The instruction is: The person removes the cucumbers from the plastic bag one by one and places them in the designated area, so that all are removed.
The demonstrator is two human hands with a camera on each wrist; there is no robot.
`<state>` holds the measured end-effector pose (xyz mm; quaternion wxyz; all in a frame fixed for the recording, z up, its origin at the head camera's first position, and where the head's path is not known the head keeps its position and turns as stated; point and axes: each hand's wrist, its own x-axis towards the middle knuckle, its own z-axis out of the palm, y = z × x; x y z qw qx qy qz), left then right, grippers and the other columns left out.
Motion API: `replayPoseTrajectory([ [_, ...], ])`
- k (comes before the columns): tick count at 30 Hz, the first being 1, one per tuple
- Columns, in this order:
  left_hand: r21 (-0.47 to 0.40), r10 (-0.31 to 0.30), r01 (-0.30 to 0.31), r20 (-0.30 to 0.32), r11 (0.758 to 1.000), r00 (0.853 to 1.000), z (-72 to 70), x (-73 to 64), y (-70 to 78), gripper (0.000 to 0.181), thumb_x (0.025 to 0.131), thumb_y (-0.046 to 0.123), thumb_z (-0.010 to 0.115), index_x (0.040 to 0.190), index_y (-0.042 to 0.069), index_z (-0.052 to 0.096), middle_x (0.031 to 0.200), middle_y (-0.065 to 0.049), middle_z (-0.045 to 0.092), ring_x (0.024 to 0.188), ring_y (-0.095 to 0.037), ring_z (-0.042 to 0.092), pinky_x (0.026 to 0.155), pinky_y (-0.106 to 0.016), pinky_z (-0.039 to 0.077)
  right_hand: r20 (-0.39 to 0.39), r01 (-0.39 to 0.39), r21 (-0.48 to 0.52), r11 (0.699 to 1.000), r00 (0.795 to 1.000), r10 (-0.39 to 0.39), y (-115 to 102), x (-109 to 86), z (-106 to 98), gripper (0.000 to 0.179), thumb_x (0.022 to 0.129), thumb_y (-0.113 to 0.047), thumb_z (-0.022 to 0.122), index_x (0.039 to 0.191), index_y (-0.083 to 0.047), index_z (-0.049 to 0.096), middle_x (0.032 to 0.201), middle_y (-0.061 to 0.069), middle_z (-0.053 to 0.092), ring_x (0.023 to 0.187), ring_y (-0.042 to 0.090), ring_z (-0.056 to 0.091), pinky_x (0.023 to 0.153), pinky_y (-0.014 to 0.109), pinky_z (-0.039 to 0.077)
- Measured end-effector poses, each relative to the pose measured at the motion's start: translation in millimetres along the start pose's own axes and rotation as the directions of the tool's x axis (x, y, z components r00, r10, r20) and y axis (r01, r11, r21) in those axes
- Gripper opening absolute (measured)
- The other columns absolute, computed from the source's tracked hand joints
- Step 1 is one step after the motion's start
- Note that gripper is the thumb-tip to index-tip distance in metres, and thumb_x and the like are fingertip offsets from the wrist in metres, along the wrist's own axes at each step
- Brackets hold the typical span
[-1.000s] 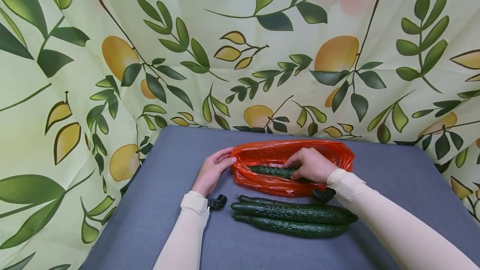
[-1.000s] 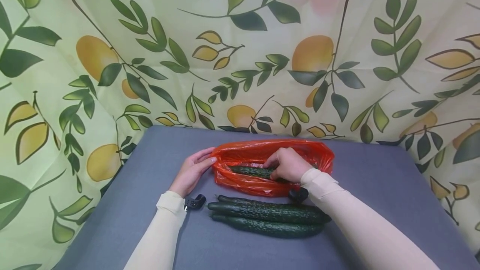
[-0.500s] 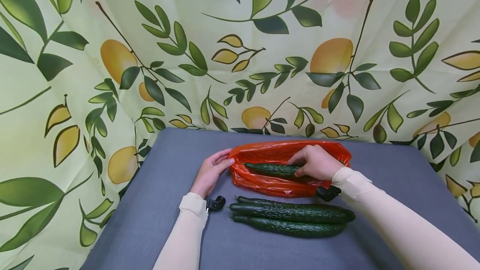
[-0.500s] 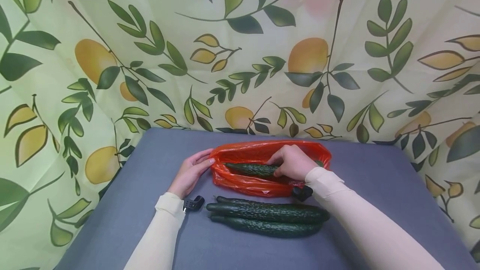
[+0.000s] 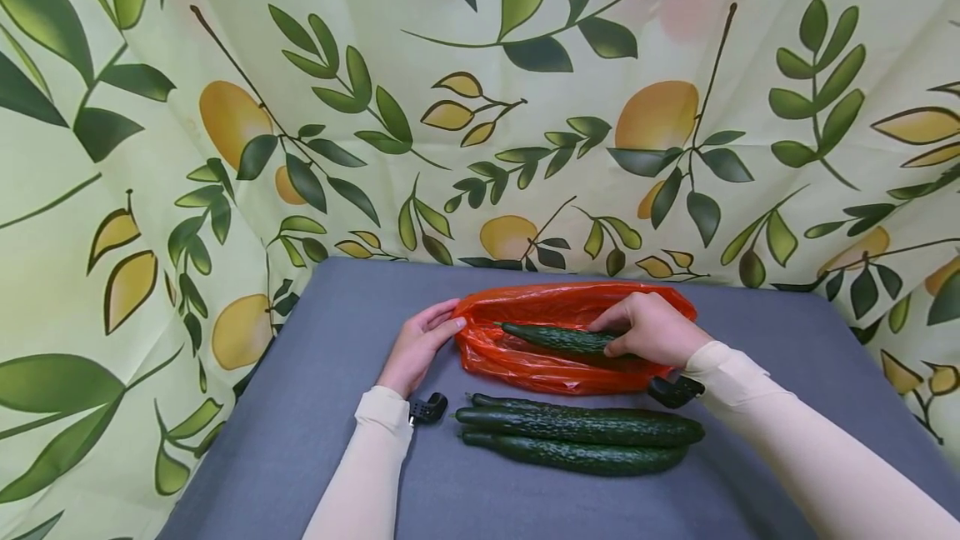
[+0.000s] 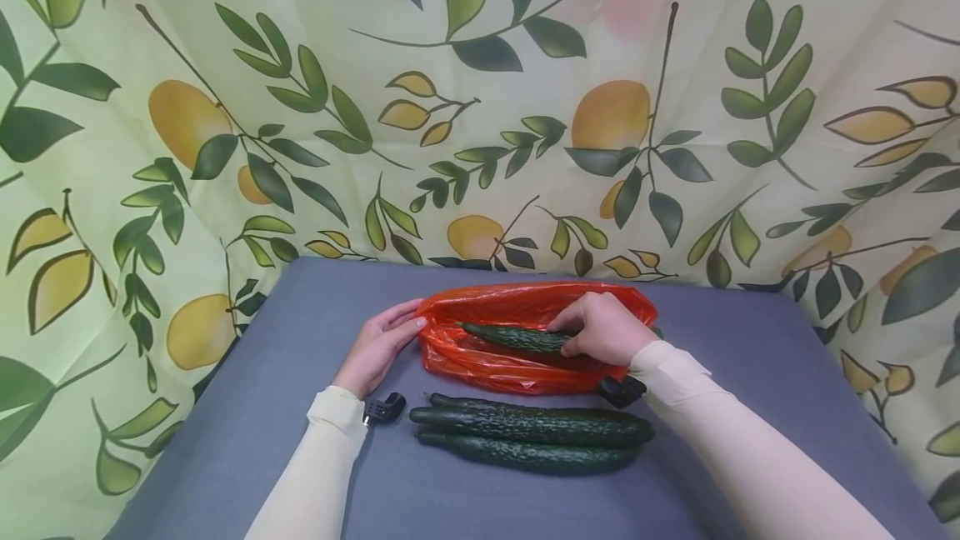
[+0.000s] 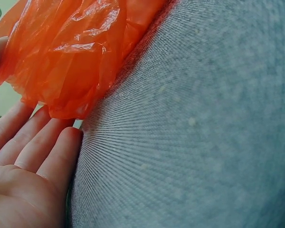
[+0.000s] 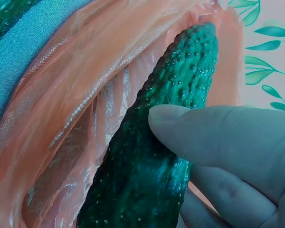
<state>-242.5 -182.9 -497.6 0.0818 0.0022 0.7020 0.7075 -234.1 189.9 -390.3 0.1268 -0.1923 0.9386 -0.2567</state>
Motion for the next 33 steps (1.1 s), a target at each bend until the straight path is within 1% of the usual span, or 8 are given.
replayPoseTrajectory([
  [6, -0.008, 0.001, -0.001, -0.006, 1.000, 1.000, 0.8, 1.5, -2.8, 0.052, 0.101, 0.027, 0.079, 0.149, 0.014, 0.065, 0.154, -0.010, 0.065, 0.145, -0.025, 0.061, 0.124, -0.045, 0.047, -0.021, 0.008, -0.018, 1.000, 1.000, -0.009, 2, -9.6, -3, 0.033, 0.085, -0.012, 0.091, 0.117, -0.019, 0.086, 0.113, -0.001, 0.084, 0.114, 0.026, 0.074, 0.091, 0.045, 0.065],
  [13, 0.008, -0.005, 0.005, 0.000, 1.000, 1.000, 1.8, 0.2, -3.3, 0.052, 0.101, 0.030, 0.078, 0.149, 0.015, 0.065, 0.154, -0.008, 0.065, 0.145, -0.024, 0.061, 0.125, -0.045, 0.046, -0.027, 0.010, 0.005, 1.000, 1.000, -0.010, 0, -26.1, -7, 0.034, 0.085, -0.013, 0.091, 0.118, -0.020, 0.086, 0.114, 0.000, 0.084, 0.114, 0.026, 0.075, 0.093, 0.047, 0.066],
  [17, 0.004, -0.009, 0.009, -0.006, 1.000, 1.000, 2.4, 0.6, -2.4, 0.052, 0.101, 0.029, 0.078, 0.149, 0.014, 0.065, 0.153, -0.009, 0.066, 0.144, -0.024, 0.061, 0.125, -0.045, 0.046, -0.039, 0.020, -0.001, 1.000, 0.999, -0.020, -2, -35.4, -10, 0.033, 0.084, -0.014, 0.092, 0.117, -0.021, 0.086, 0.113, -0.002, 0.084, 0.110, 0.020, 0.075, 0.089, 0.040, 0.064],
  [19, -0.009, 0.001, -0.001, -0.010, 1.000, 1.000, 2.6, 1.6, -2.5, 0.052, 0.101, 0.026, 0.078, 0.149, 0.012, 0.065, 0.153, -0.011, 0.066, 0.145, -0.025, 0.061, 0.125, -0.045, 0.046, -0.043, 0.019, -0.004, 1.000, 0.999, -0.019, -4, -39.7, -11, 0.034, 0.084, -0.013, 0.091, 0.117, -0.021, 0.086, 0.112, -0.003, 0.084, 0.106, 0.017, 0.074, 0.085, 0.035, 0.062],
  [22, -0.022, 0.014, -0.014, -0.013, 1.000, 1.000, 2.8, 2.4, -2.9, 0.051, 0.101, 0.023, 0.077, 0.149, 0.010, 0.064, 0.152, -0.014, 0.066, 0.145, -0.026, 0.061, 0.125, -0.045, 0.046, -0.039, 0.007, 0.008, 1.000, 0.999, -0.007, -8, -47.2, -10, 0.035, 0.084, -0.011, 0.090, 0.116, -0.023, 0.086, 0.110, -0.005, 0.084, 0.100, 0.013, 0.071, 0.078, 0.028, 0.059],
  [24, -0.018, 0.016, -0.016, -0.017, 1.000, 1.000, 2.9, 1.5, -2.9, 0.051, 0.102, 0.021, 0.077, 0.149, 0.009, 0.064, 0.152, -0.014, 0.066, 0.144, -0.027, 0.061, 0.124, -0.044, 0.047, -0.034, 0.015, 0.013, 1.000, 0.999, -0.015, -11, -53.0, -9, 0.036, 0.083, -0.010, 0.090, 0.116, -0.024, 0.086, 0.109, -0.007, 0.084, 0.097, 0.012, 0.070, 0.074, 0.026, 0.058],
  [30, -0.011, 0.016, -0.016, -0.014, 1.000, 1.000, 3.0, 0.4, -3.1, 0.051, 0.102, 0.022, 0.077, 0.149, 0.009, 0.064, 0.152, -0.015, 0.066, 0.145, -0.028, 0.061, 0.125, -0.046, 0.046, -0.046, 0.059, -0.003, 0.998, 0.997, -0.059, -26, -71.2, -5, 0.035, 0.082, -0.013, 0.093, 0.112, -0.029, 0.087, 0.106, -0.013, 0.083, 0.101, 0.010, 0.072, 0.082, 0.027, 0.060],
  [33, -0.020, 0.020, -0.021, -0.011, 1.000, 1.000, 3.7, 1.7, -2.0, 0.050, 0.102, 0.021, 0.076, 0.149, 0.008, 0.064, 0.153, -0.016, 0.065, 0.146, -0.028, 0.060, 0.125, -0.046, 0.045, -0.045, 0.063, 0.004, 0.998, 0.997, -0.063, -35, -79.6, -3, 0.036, 0.082, -0.012, 0.092, 0.113, -0.029, 0.086, 0.107, -0.012, 0.082, 0.097, 0.009, 0.070, 0.078, 0.025, 0.058],
])
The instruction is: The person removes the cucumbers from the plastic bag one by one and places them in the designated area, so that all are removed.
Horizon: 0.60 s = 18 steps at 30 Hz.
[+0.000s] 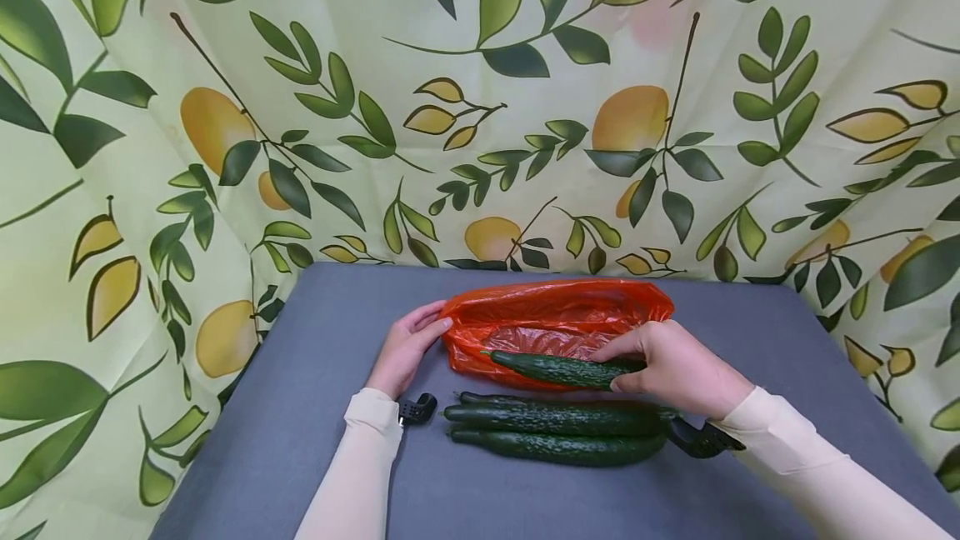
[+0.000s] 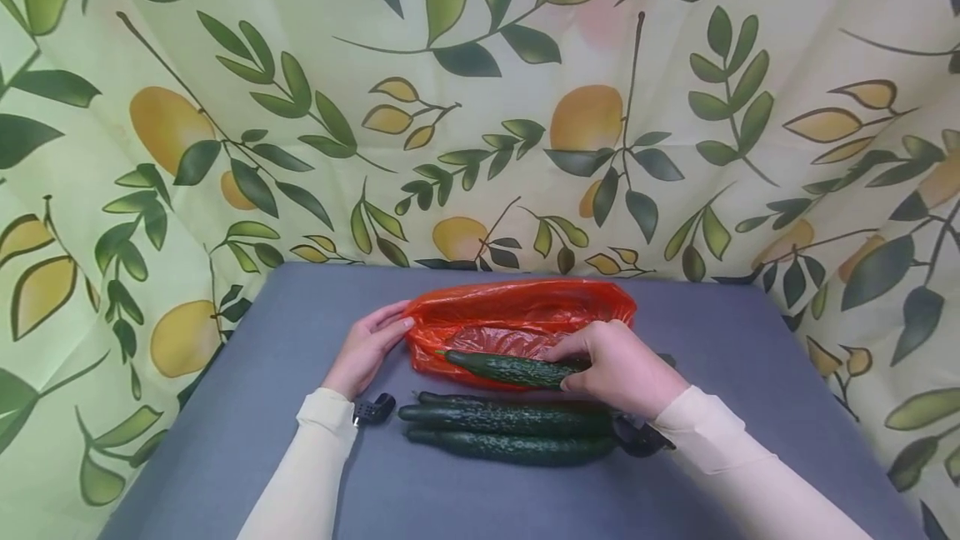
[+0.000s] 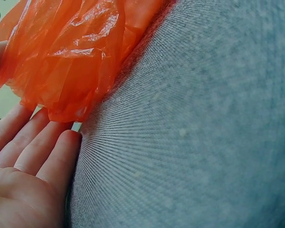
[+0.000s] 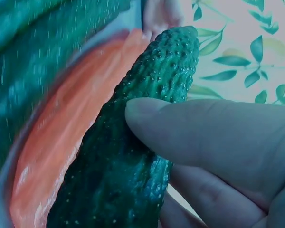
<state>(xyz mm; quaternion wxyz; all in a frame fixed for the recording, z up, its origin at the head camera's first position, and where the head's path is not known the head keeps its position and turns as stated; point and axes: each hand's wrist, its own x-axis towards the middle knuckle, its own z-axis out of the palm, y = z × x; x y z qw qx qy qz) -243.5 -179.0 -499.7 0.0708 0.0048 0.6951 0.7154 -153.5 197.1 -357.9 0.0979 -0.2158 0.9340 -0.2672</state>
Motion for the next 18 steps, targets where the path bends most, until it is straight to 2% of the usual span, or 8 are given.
replayPoseTrajectory([
  [5, -0.004, -0.001, 0.001, 0.002, 1.000, 1.000, -1.5, 1.2, 0.8, 0.051, 0.102, 0.022, 0.076, 0.150, 0.008, 0.063, 0.153, -0.015, 0.064, 0.145, -0.028, 0.060, 0.125, -0.046, 0.045, 0.017, 0.019, 0.009, 1.000, 1.000, -0.019, -12, -9.4, 8, 0.037, 0.082, -0.013, 0.093, 0.114, -0.028, 0.086, 0.111, -0.011, 0.082, 0.104, 0.013, 0.072, 0.081, 0.029, 0.061],
  [9, 0.003, -0.011, 0.011, -0.001, 1.000, 1.000, -2.8, -0.3, 0.5, 0.051, 0.102, 0.023, 0.076, 0.150, 0.010, 0.063, 0.154, -0.014, 0.064, 0.146, -0.028, 0.060, 0.125, -0.045, 0.045, 0.018, 0.037, 0.003, 0.999, 0.999, -0.038, -18, -16.5, 18, 0.037, 0.081, -0.014, 0.094, 0.112, -0.032, 0.085, 0.111, -0.014, 0.081, 0.107, 0.013, 0.072, 0.085, 0.031, 0.062],
  [18, -0.004, -0.017, 0.017, -0.004, 1.000, 1.000, -0.1, -0.6, -0.2, 0.051, 0.102, 0.022, 0.076, 0.150, 0.010, 0.063, 0.154, -0.013, 0.064, 0.146, -0.027, 0.059, 0.125, -0.045, 0.045, 0.037, 0.035, 0.059, 0.998, 0.999, -0.037, -24, -30.7, 41, 0.038, 0.081, -0.014, 0.094, 0.114, -0.030, 0.085, 0.115, -0.012, 0.082, 0.108, 0.008, 0.073, 0.078, 0.024, 0.059],
])
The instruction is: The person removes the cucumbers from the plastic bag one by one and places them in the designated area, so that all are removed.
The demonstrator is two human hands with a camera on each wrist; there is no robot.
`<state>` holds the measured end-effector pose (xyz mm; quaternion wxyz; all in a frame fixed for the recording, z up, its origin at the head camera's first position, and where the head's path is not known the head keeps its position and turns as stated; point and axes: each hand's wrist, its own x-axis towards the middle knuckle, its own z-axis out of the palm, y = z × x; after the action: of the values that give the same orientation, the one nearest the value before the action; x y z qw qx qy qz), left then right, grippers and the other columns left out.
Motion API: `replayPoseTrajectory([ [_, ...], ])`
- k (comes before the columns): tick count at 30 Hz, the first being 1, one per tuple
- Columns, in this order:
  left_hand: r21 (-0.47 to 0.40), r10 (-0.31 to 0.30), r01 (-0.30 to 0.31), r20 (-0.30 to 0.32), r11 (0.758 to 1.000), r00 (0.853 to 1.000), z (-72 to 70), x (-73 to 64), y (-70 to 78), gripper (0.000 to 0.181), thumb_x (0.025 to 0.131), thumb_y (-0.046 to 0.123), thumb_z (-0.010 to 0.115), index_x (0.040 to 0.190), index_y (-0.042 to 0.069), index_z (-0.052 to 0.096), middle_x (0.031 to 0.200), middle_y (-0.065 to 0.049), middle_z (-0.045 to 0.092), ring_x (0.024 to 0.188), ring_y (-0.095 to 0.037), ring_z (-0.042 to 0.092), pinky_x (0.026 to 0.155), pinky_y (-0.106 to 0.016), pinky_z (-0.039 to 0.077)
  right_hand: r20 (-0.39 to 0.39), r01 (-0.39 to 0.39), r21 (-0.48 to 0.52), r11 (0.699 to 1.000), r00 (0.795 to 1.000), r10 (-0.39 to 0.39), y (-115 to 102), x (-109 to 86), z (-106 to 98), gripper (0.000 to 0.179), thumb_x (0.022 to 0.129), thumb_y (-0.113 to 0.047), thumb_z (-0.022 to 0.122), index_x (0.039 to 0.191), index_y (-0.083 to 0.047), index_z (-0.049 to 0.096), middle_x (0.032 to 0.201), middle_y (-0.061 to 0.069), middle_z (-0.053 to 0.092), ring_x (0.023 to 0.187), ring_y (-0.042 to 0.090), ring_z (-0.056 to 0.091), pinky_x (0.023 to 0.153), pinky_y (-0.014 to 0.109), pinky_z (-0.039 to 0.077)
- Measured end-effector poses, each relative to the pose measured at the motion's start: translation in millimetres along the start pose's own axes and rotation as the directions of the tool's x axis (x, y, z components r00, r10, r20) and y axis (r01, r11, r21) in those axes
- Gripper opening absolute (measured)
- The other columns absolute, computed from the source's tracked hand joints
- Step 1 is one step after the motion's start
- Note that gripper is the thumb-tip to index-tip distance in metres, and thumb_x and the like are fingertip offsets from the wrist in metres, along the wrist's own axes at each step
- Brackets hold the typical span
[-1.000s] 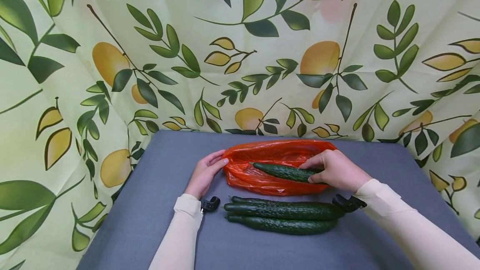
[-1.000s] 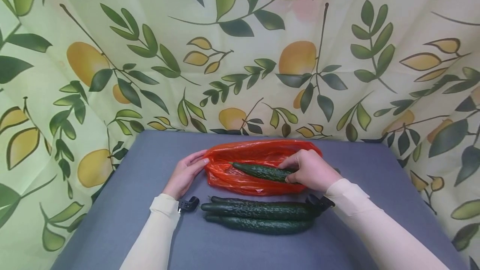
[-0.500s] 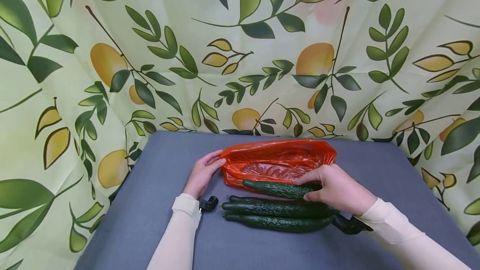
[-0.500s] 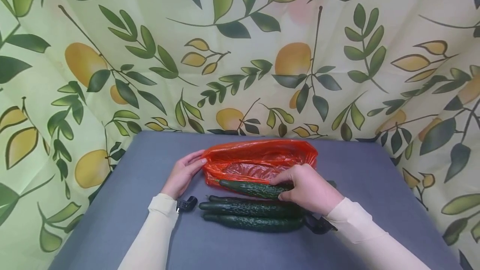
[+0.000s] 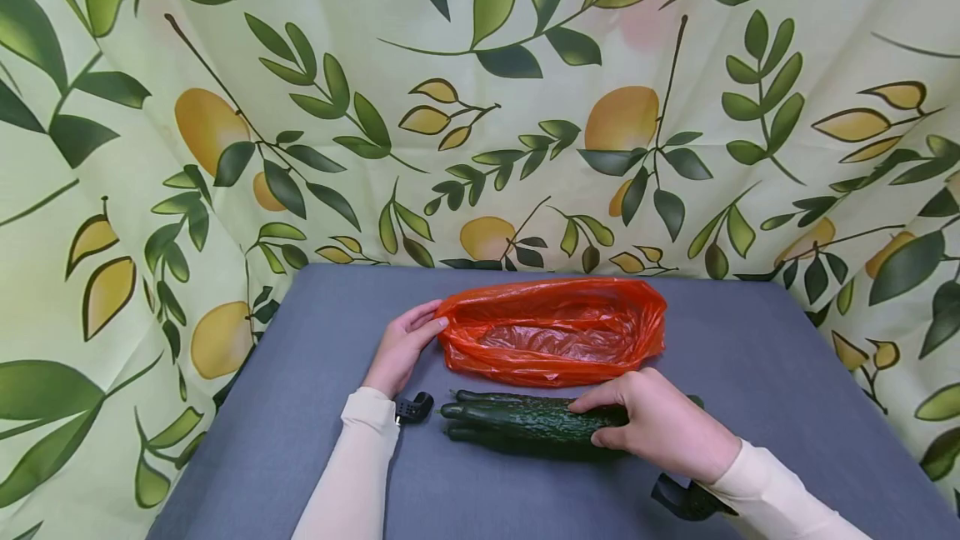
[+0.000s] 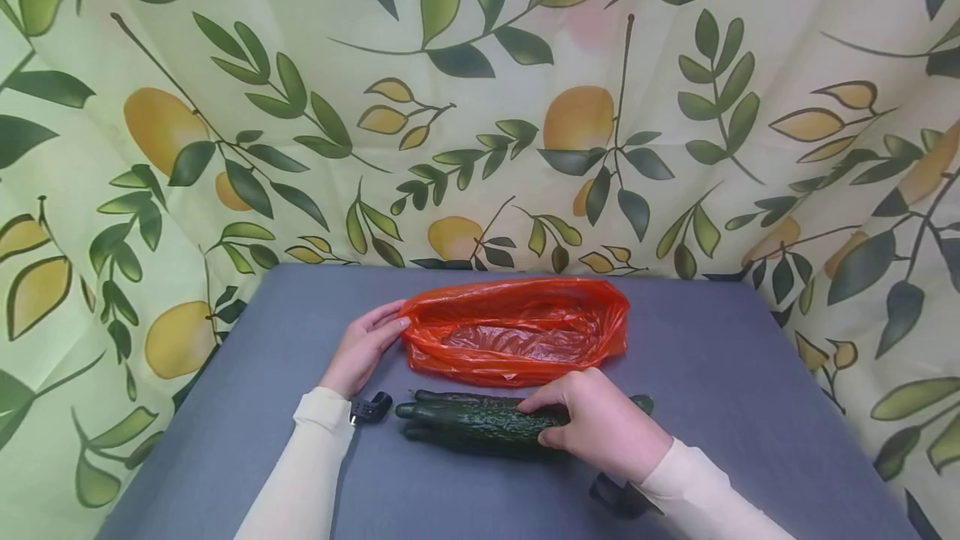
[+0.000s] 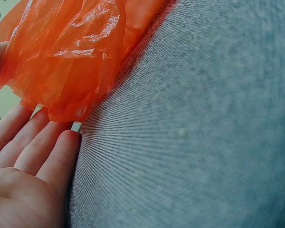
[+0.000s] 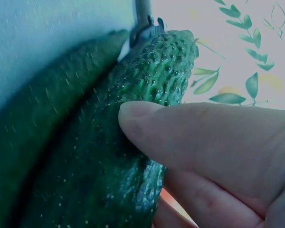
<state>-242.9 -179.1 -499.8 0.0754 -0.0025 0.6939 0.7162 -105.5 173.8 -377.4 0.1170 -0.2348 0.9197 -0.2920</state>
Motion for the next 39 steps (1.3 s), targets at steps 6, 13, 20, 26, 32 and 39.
replayPoseTrajectory([
  [6, -0.017, 0.011, -0.011, 0.003, 1.000, 1.000, 0.2, 1.4, 2.1, 0.050, 0.102, 0.020, 0.076, 0.149, 0.009, 0.063, 0.154, -0.013, 0.065, 0.147, -0.026, 0.058, 0.125, -0.044, 0.045, 0.041, 0.011, 0.048, 0.999, 0.999, -0.013, 2, -5.0, 17, 0.037, 0.082, -0.015, 0.093, 0.115, -0.029, 0.084, 0.115, -0.011, 0.082, 0.111, 0.011, 0.076, 0.081, 0.025, 0.062],
  [13, -0.007, 0.018, -0.018, 0.005, 1.000, 1.000, -4.6, 0.1, 1.1, 0.051, 0.102, 0.019, 0.075, 0.151, 0.007, 0.062, 0.155, -0.016, 0.063, 0.148, -0.028, 0.058, 0.123, -0.042, 0.047, 0.062, 0.009, 0.092, 0.996, 0.998, -0.015, 2, -7.0, 42, 0.035, 0.083, -0.012, 0.091, 0.114, -0.027, 0.085, 0.114, -0.010, 0.083, 0.102, 0.002, 0.073, 0.076, 0.023, 0.059],
  [20, -0.014, 0.016, -0.016, 0.010, 1.000, 1.000, -7.2, 0.6, 0.9, 0.052, 0.102, 0.019, 0.075, 0.151, 0.007, 0.062, 0.157, -0.015, 0.062, 0.149, -0.027, 0.056, 0.122, -0.040, 0.047, 0.093, -0.019, 0.138, 0.990, 0.996, 0.006, 2, -5.3, 59, 0.034, 0.084, -0.008, 0.089, 0.113, -0.024, 0.085, 0.114, -0.007, 0.083, 0.084, -0.006, 0.062, 0.066, 0.021, 0.050],
  [26, -0.020, 0.018, -0.017, 0.003, 1.000, 1.000, -6.4, 0.4, 1.2, 0.051, 0.102, 0.019, 0.075, 0.151, 0.007, 0.062, 0.156, -0.015, 0.062, 0.149, -0.027, 0.057, 0.122, -0.039, 0.047, 0.093, -0.018, 0.096, 0.995, 0.996, 0.009, 3, -4.0, 65, 0.036, 0.082, -0.009, 0.090, 0.113, -0.027, 0.085, 0.112, -0.010, 0.083, 0.099, 0.000, 0.072, 0.074, 0.024, 0.058],
  [32, -0.022, 0.015, -0.015, -0.001, 1.000, 1.000, -5.3, -0.8, 1.2, 0.050, 0.102, 0.020, 0.076, 0.150, 0.009, 0.064, 0.154, -0.013, 0.064, 0.146, -0.026, 0.059, 0.122, -0.040, 0.047, 0.115, -0.056, 0.061, 0.997, 0.992, 0.048, 3, -3.8, 72, 0.035, 0.083, -0.009, 0.090, 0.113, -0.027, 0.086, 0.102, -0.019, 0.077, 0.093, 0.004, 0.067, 0.075, 0.028, 0.057],
  [39, -0.016, 0.017, -0.017, 0.004, 1.000, 1.000, -4.0, -1.8, -0.8, 0.051, 0.102, 0.022, 0.076, 0.150, 0.010, 0.063, 0.155, -0.012, 0.064, 0.146, -0.026, 0.060, 0.123, -0.042, 0.046, 0.105, -0.055, 0.057, 0.997, 0.993, 0.049, 3, -5.3, 70, 0.031, 0.085, -0.007, 0.087, 0.112, -0.025, 0.086, 0.098, -0.017, 0.075, 0.088, 0.003, 0.064, 0.071, 0.027, 0.054],
])
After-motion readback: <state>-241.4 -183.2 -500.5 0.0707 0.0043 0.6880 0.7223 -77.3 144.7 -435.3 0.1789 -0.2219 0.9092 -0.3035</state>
